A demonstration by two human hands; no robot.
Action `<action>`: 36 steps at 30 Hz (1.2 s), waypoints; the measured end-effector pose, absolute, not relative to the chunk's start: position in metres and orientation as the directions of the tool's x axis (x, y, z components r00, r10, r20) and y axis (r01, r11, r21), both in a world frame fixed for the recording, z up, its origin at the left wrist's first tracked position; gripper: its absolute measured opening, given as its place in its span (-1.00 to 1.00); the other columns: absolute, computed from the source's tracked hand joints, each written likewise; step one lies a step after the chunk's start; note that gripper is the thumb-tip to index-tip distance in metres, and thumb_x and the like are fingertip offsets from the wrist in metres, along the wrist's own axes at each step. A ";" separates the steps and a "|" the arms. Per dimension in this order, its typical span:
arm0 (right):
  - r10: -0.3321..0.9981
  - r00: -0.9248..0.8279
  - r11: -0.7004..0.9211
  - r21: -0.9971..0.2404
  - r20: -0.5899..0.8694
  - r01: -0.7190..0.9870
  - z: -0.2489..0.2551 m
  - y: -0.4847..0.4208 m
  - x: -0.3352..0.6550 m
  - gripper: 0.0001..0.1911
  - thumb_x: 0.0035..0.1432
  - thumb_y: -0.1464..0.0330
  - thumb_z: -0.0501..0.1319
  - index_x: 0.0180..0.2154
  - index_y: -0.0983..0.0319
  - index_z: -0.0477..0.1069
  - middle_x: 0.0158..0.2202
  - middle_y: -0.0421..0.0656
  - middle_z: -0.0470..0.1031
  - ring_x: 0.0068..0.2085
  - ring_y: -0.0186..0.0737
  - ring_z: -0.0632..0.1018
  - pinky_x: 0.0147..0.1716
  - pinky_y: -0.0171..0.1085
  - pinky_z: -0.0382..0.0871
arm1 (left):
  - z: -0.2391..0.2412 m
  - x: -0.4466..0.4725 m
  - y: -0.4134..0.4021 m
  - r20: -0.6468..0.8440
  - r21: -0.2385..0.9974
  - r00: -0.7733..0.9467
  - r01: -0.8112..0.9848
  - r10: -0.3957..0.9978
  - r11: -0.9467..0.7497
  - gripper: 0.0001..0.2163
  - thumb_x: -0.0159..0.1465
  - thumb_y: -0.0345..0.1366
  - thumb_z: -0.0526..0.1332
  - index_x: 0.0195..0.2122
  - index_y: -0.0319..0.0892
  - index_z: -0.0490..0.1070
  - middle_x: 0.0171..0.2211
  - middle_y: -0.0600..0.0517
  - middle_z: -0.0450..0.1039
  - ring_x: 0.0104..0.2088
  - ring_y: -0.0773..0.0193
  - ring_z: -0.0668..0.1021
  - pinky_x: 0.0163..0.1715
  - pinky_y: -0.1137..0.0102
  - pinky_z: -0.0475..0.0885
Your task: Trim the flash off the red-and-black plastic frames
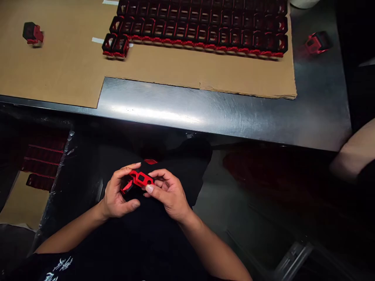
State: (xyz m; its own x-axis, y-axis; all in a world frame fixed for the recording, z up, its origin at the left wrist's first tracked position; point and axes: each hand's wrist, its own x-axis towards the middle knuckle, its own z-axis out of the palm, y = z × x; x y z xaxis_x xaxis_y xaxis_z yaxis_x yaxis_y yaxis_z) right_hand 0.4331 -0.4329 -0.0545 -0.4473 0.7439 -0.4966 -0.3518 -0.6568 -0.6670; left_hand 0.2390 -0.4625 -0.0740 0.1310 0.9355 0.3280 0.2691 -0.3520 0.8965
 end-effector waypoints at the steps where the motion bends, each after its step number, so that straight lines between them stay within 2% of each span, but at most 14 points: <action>1: 0.770 -0.407 -0.629 -0.691 -0.491 -0.356 -0.054 -0.431 0.434 -0.64 0.01 0.26 0.50 -0.16 0.16 0.48 -0.20 -0.18 0.60 -0.24 -0.21 0.65 -0.26 -0.22 0.61 | -0.073 0.238 -0.462 0.326 0.899 0.137 0.261 0.935 -0.352 -0.32 0.22 0.01 0.34 0.28 -0.16 0.18 0.16 -0.30 0.42 0.17 -0.04 0.51 0.08 0.04 0.50; 4: 0.835 -0.322 -0.544 -0.757 -0.446 -0.362 -0.054 -0.426 0.438 -0.62 0.00 0.27 0.51 -0.12 0.12 0.52 -0.04 -0.13 0.61 -0.11 -0.16 0.64 -0.07 -0.14 0.57 | -0.070 0.234 -0.462 0.244 0.938 0.137 0.217 0.960 -0.269 -0.47 0.29 0.08 0.23 0.16 -0.16 0.35 0.12 -0.27 0.46 0.12 -0.02 0.54 0.07 0.06 0.49; 7: 0.855 -0.318 -0.506 -0.790 -0.409 -0.345 -0.054 -0.423 0.441 -0.63 0.02 0.28 0.50 -0.09 0.09 0.56 -0.01 -0.12 0.62 -0.02 -0.10 0.63 0.03 -0.09 0.53 | -0.067 0.232 -0.461 0.094 0.989 0.120 0.100 0.988 -0.107 -0.55 0.33 0.11 0.15 -0.02 -0.16 0.48 0.00 -0.22 0.54 -0.02 0.02 0.61 -0.08 0.15 0.55; 10: 0.839 -0.371 -0.521 -0.788 -0.399 -0.328 -0.054 -0.420 0.440 -0.64 0.04 0.30 0.50 -0.08 0.05 0.60 0.01 -0.13 0.63 0.00 -0.09 0.63 0.02 -0.09 0.54 | -0.065 0.230 -0.458 -0.048 0.998 0.121 -0.039 0.991 0.053 -0.65 0.29 0.05 0.25 -0.27 -0.18 0.49 -0.24 -0.13 0.59 -0.29 0.17 0.62 -0.33 0.31 0.54; 13: 0.806 -0.421 -0.554 -0.781 -0.416 -0.288 -0.054 -0.416 0.435 -0.62 0.03 0.27 0.50 -0.07 0.04 0.61 0.02 -0.13 0.63 -0.04 -0.08 0.64 0.01 -0.07 0.55 | -0.061 0.225 -0.457 -0.154 0.985 0.120 -0.063 0.981 0.162 -0.70 0.18 -0.06 0.40 -0.39 -0.19 0.43 -0.38 -0.05 0.56 -0.42 0.27 0.57 -0.40 0.37 0.49; 16: 0.776 -0.464 -0.579 -0.773 -0.427 -0.258 -0.054 -0.412 0.428 -0.58 -0.01 0.23 0.52 -0.06 0.05 0.62 0.00 -0.11 0.64 -0.08 -0.07 0.66 -0.01 -0.03 0.56 | -0.057 0.217 -0.460 -0.268 0.958 0.124 -0.071 0.956 0.277 -0.67 0.10 -0.08 0.46 -0.33 -0.19 0.42 -0.36 -0.02 0.54 -0.42 0.30 0.55 -0.40 0.40 0.47; 20: 0.748 -0.511 -0.599 -0.761 -0.423 -0.248 -0.056 -0.409 0.418 -0.58 -0.03 0.23 0.53 -0.07 0.04 0.63 -0.04 -0.12 0.66 -0.08 -0.06 0.67 0.02 -0.01 0.54 | -0.054 0.209 -0.466 -0.326 0.935 0.168 -0.089 0.930 0.344 -0.58 0.10 -0.07 0.45 -0.09 -0.16 0.47 -0.34 0.00 0.52 -0.42 0.31 0.55 -0.39 0.41 0.47; 23: 0.731 -0.542 -0.605 -0.761 -0.414 -0.234 -0.058 -0.408 0.411 -0.61 0.00 0.25 0.52 -0.08 0.03 0.63 -0.02 -0.13 0.66 -0.07 -0.07 0.66 0.04 -0.02 0.54 | -0.049 0.207 -0.468 -0.341 0.937 0.176 -0.015 0.923 0.349 -0.54 0.12 -0.12 0.42 0.03 -0.14 0.49 -0.28 -0.03 0.56 -0.36 0.24 0.60 -0.32 0.36 0.52; 27: 0.719 -0.566 -0.572 -0.806 -0.403 -0.152 -0.057 -0.406 0.402 -0.63 0.02 0.24 0.50 -0.09 0.05 0.62 0.06 -0.11 0.61 -0.04 -0.04 0.66 0.03 -0.02 0.55 | -0.037 0.207 -0.469 -0.359 0.929 0.135 0.141 0.923 0.341 -0.58 0.12 -0.31 0.36 0.04 -0.11 0.53 -0.19 -0.02 0.62 -0.27 0.18 0.64 -0.25 0.33 0.55; 29: 0.725 -0.555 -0.527 -0.848 -0.407 -0.066 -0.057 -0.404 0.399 -0.61 0.02 0.23 0.50 -0.07 0.07 0.61 0.12 -0.07 0.57 -0.05 -0.02 0.66 0.02 -0.02 0.56 | -0.035 0.195 -0.472 -0.357 0.917 0.016 0.196 0.934 0.347 -0.60 0.05 -0.34 0.38 -0.03 -0.11 0.58 -0.20 0.00 0.63 -0.26 0.18 0.64 -0.22 0.32 0.56; 32: 0.735 -0.517 -0.492 -0.870 -0.439 0.039 -0.064 -0.403 0.399 -0.62 0.07 0.19 0.46 -0.05 0.10 0.60 0.15 -0.03 0.54 -0.05 -0.01 0.66 -0.01 -0.07 0.58 | -0.038 0.144 -0.482 -0.388 0.868 -0.304 0.195 0.870 0.456 -0.54 -0.05 -0.24 0.47 -0.06 -0.16 0.59 -0.21 -0.02 0.63 -0.29 0.18 0.63 -0.24 0.31 0.57; 34: 0.729 -0.486 -0.505 -0.858 -0.482 0.095 -0.075 -0.402 0.402 -0.63 0.09 0.14 0.43 -0.07 0.13 0.61 0.08 -0.01 0.58 -0.06 0.00 0.66 -0.07 -0.12 0.61 | -0.042 0.087 -0.497 -0.385 0.820 -0.538 0.173 0.750 0.546 -0.45 0.03 -0.15 0.45 0.05 -0.21 0.51 -0.22 -0.05 0.62 -0.37 0.22 0.61 -0.38 0.35 0.55; 36: 0.727 -0.447 -0.517 -0.844 -0.521 0.143 -0.089 -0.401 0.408 -0.61 0.09 0.11 0.43 -0.10 0.17 0.62 0.02 0.01 0.61 -0.09 0.01 0.67 -0.11 -0.15 0.62 | -0.047 0.025 -0.518 -0.356 0.751 -0.746 0.131 0.563 0.648 -0.44 0.16 -0.12 0.38 0.15 -0.23 0.40 -0.26 -0.01 0.58 -0.48 0.32 0.55 -0.51 0.42 0.48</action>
